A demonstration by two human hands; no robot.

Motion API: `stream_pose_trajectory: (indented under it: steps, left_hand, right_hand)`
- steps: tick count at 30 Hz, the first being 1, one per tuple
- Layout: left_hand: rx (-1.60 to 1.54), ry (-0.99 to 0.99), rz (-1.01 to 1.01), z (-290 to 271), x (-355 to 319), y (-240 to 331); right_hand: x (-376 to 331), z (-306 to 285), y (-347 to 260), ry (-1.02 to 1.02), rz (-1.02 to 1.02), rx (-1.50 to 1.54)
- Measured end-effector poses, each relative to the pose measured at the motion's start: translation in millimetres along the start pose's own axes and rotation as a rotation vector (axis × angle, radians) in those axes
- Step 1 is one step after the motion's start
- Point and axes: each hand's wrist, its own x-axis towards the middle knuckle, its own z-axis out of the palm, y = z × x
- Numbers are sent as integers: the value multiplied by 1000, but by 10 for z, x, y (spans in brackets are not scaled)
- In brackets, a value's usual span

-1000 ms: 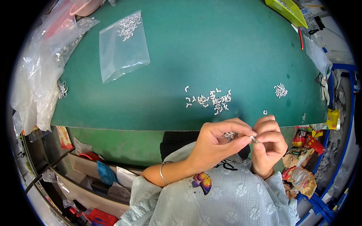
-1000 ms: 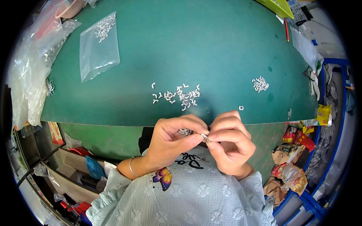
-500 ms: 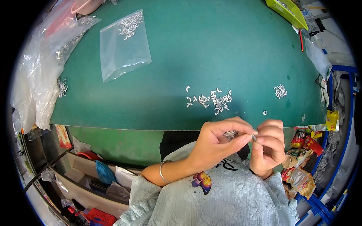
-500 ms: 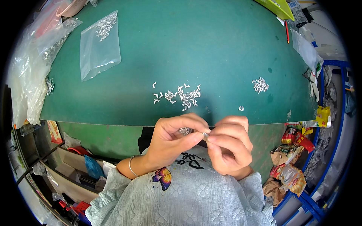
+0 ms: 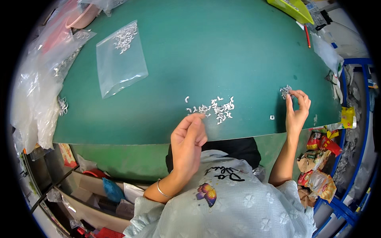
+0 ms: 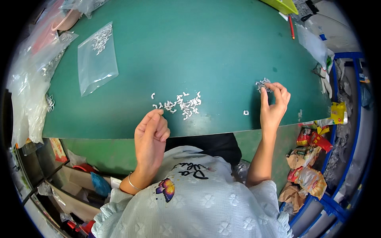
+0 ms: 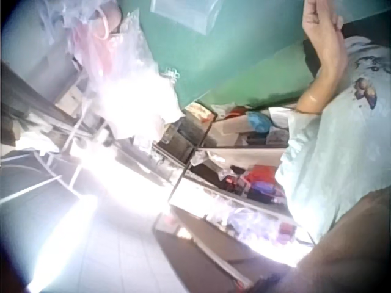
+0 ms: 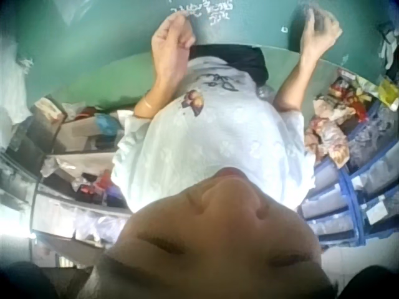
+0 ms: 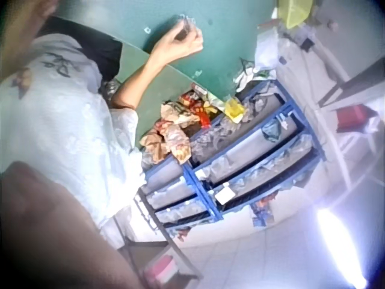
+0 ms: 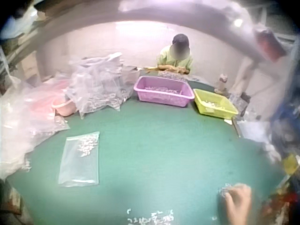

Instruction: The person sits at a green workbench and repeatedly picks up small silver metal components, likely hooks and fasteners, from a pile. They manipulate these parts with their fingers, appearing to assemble or inspect them one by one. The person occasionally moves the components between their hands and the table surface.

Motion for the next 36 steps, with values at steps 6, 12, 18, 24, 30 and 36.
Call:
stream_pose_trajectory:
  steps: [6,12,18,24,30,36]
  left_hand:
    - [-23,-3,12,-42,-31,18]
    - [38,-34,5,-80,-45,-5]
    - [74,-75,-49,-25,-40,-59]
    - [105,-92,-49,-30,-59,-94]
    - [143,-81,-60,-30,-73,-115]
    - [138,-92,-61,-22,-88,-142]
  right_hand:
    - [-196,245,-877,-377,-256,415]
    - [-208,389,-914,-383,-388,240]
    - [-251,455,-776,-311,-389,324]
    - [-306,409,-813,-289,-250,438]
    - [-274,340,-951,-368,-234,397]
    - [-300,453,-1097,-414,-449,356]
